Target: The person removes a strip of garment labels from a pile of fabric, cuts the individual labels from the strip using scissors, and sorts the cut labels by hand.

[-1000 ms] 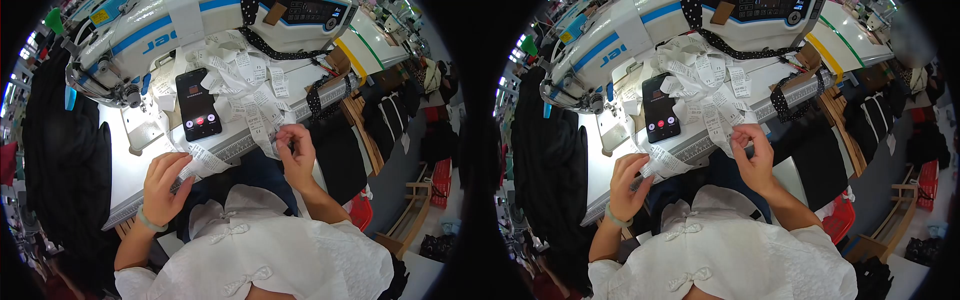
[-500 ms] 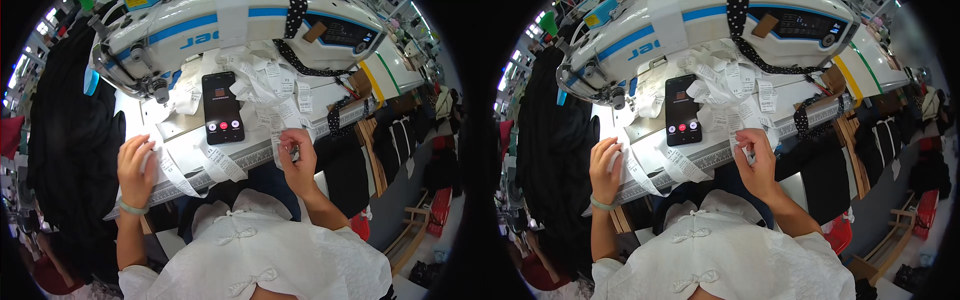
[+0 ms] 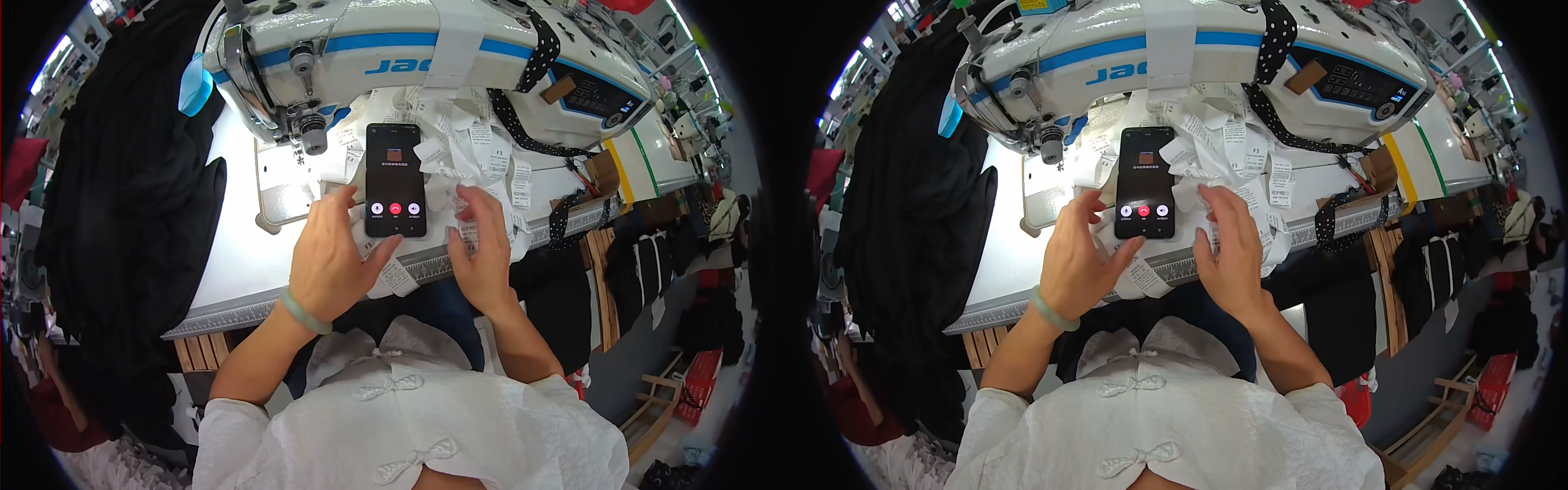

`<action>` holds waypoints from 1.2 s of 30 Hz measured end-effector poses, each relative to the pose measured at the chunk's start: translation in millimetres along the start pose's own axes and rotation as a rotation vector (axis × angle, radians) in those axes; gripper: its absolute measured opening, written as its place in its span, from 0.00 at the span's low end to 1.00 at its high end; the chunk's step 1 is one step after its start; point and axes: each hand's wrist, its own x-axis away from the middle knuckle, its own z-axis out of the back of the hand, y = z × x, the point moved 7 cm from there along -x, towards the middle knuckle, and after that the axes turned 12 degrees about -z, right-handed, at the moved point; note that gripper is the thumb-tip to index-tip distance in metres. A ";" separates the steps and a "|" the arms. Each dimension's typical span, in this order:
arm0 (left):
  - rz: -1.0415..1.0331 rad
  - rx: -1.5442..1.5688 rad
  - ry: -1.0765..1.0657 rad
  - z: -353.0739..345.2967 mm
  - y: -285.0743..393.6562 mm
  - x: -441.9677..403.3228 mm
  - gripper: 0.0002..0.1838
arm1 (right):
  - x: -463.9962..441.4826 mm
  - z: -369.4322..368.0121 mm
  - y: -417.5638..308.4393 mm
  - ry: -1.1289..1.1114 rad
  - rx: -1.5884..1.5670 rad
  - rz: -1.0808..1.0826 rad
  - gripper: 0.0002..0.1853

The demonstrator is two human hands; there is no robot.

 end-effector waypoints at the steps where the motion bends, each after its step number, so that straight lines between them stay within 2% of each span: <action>1: -0.011 -0.057 -0.005 -3.9 -0.4 -3.7 0.39 | -5.2 0.4 2.5 0.007 0.007 -0.025 0.31; 5: 0.091 -0.170 -0.093 -18.6 2.9 -17.3 0.48 | -22.8 0.0 8.7 -0.014 0.001 -0.101 0.32; 11: 0.137 -0.258 -0.084 -33.5 10.7 -23.8 0.58 | -28.6 -1.2 17.7 -0.023 -0.044 -0.131 0.31; 23: 0.249 -0.171 -0.099 -22.9 4.6 -27.2 0.55 | -30.0 15.3 20.1 -0.056 -0.065 -0.133 0.33; 29: 0.358 -0.085 -0.081 -8.3 -7.1 -24.3 0.52 | -42.3 15.8 11.8 0.027 0.227 0.093 0.35; 34: 0.366 -0.065 -0.079 0.9 -8.1 -21.5 0.50 | -47.5 7.2 23.8 -0.013 0.215 0.007 0.35; 36: 0.361 0.100 -0.001 11.5 -11.5 -17.1 0.49 | -49.4 5.5 29.2 0.000 0.209 0.020 0.35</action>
